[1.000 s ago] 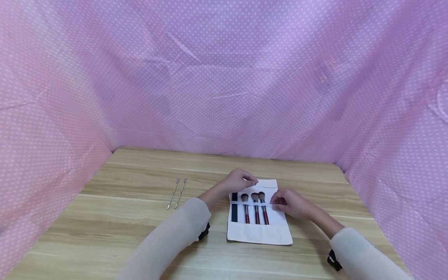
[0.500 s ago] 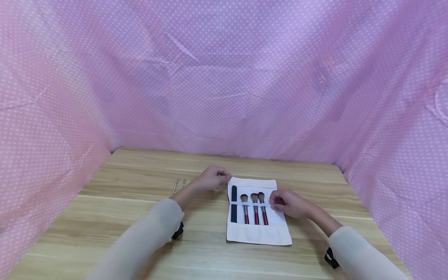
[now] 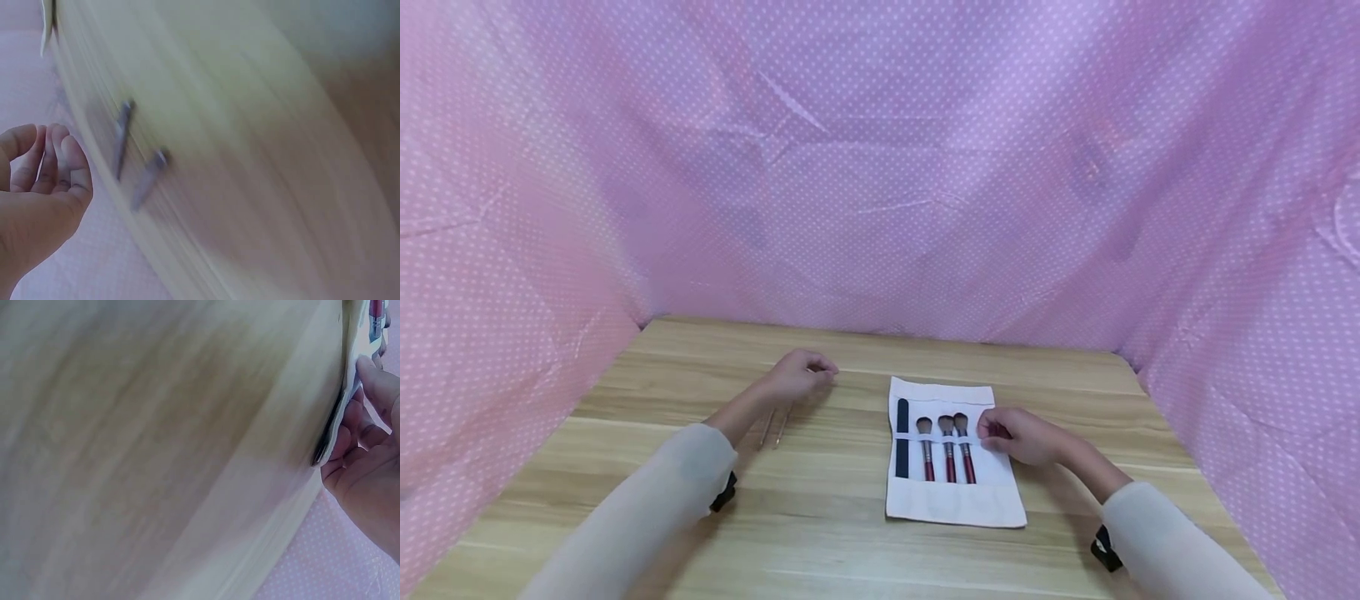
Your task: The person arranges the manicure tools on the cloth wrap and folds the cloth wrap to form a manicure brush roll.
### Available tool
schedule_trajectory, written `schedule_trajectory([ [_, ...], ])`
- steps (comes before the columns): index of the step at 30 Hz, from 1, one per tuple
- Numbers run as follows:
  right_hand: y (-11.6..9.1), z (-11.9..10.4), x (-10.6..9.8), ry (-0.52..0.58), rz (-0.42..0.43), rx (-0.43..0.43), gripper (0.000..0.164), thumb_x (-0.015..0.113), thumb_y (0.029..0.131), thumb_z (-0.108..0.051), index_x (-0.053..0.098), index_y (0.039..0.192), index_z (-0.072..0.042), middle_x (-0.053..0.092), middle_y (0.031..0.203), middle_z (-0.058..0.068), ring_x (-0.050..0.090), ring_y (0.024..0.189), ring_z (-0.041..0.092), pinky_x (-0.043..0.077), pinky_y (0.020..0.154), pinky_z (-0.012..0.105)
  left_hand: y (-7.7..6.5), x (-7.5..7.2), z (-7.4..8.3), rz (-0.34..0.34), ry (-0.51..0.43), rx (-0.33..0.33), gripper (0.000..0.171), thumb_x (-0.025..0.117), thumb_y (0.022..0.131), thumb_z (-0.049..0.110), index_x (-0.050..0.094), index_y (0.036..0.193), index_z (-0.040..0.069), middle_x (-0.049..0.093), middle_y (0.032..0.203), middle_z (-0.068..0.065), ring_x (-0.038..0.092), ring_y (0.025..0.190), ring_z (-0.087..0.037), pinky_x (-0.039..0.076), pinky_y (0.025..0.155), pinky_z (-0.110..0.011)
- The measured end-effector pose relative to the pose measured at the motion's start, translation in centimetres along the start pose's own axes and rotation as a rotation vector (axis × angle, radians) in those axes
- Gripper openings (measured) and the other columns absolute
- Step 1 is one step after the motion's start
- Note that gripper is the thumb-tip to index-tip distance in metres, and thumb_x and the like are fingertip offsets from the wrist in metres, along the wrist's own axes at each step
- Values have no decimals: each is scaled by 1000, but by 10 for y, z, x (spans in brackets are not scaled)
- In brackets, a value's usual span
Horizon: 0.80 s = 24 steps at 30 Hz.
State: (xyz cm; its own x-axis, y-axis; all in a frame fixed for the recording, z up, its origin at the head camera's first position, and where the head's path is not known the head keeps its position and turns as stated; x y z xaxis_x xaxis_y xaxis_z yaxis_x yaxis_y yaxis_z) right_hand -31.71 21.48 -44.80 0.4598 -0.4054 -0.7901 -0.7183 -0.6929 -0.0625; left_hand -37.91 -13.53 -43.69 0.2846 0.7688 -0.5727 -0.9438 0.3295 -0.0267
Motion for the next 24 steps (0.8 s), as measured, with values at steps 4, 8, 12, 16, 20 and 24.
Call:
schedule_trajectory([
  [4, -1, -1, 0, 11, -6, -7, 9, 63, 101, -5, 60, 95, -12, 54, 82, -6, 51, 77, 7, 45, 66, 24, -6, -14, -13, -3, -9, -14, 23, 61, 99, 5, 68, 118, -6, 69, 107, -16, 66, 89, -24, 58, 75, -35],
  [8, -2, -1, 0, 12, -8, 4, 9, 63, 100, -5, 60, 94, -11, 54, 82, -6, 51, 77, 7, 45, 66, 24, -12, -30, -25, 10, -10, -46, 26, 61, 95, -1, 66, 120, -6, 67, 107, -17, 66, 90, -25, 58, 76, -34],
  [12, -2, 0, 0, 10, -10, 30, 10, 63, 100, -5, 59, 94, -11, 53, 82, -5, 50, 77, 7, 44, 66, 24, -20, -44, -34, 26, 49, -60, 28, 65, 93, -1, 65, 120, -5, 67, 109, -16, 65, 99, -27, 56, 83, -33],
  [16, -2, 0, 0, 9, -6, 36, 10, 63, 100, -4, 60, 94, -10, 53, 82, -4, 50, 76, 8, 44, 65, 24, -27, -52, -43, 19, 76, -87, 35, 74, 89, 3, 64, 121, -7, 67, 109, -16, 62, 102, -27, 54, 89, -36],
  [20, -1, 0, 0, -2, -4, 27, 9, 63, 100, -4, 60, 93, -10, 54, 82, -4, 50, 76, 7, 45, 65, 24, -33, -53, -55, -3, 72, -138, 40, 82, 86, 9, 63, 118, -6, 66, 99, -11, 61, 91, -21, 54, 80, -31],
  [24, -1, 3, 1, -1, -4, 36, 10, 64, 99, -3, 60, 93, -10, 54, 82, -5, 50, 76, 7, 45, 65, 24, -35, -49, -57, -31, 77, -135, 41, 84, 84, 11, 60, 114, -5, 63, 91, -7, 59, 83, -18, 51, 74, -29],
])
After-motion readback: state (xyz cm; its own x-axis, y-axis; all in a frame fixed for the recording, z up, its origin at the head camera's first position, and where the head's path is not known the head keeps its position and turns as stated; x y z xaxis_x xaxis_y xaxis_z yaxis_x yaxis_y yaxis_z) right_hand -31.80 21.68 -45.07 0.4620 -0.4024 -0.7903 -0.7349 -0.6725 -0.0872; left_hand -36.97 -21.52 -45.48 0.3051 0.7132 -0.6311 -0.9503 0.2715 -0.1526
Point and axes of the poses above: each hand's wrist, its own y-axis towards the middle knuckle, its own x-axis out of the palm, z = x × y, the point moved 8 cm from there along y, towards the middle knuckle
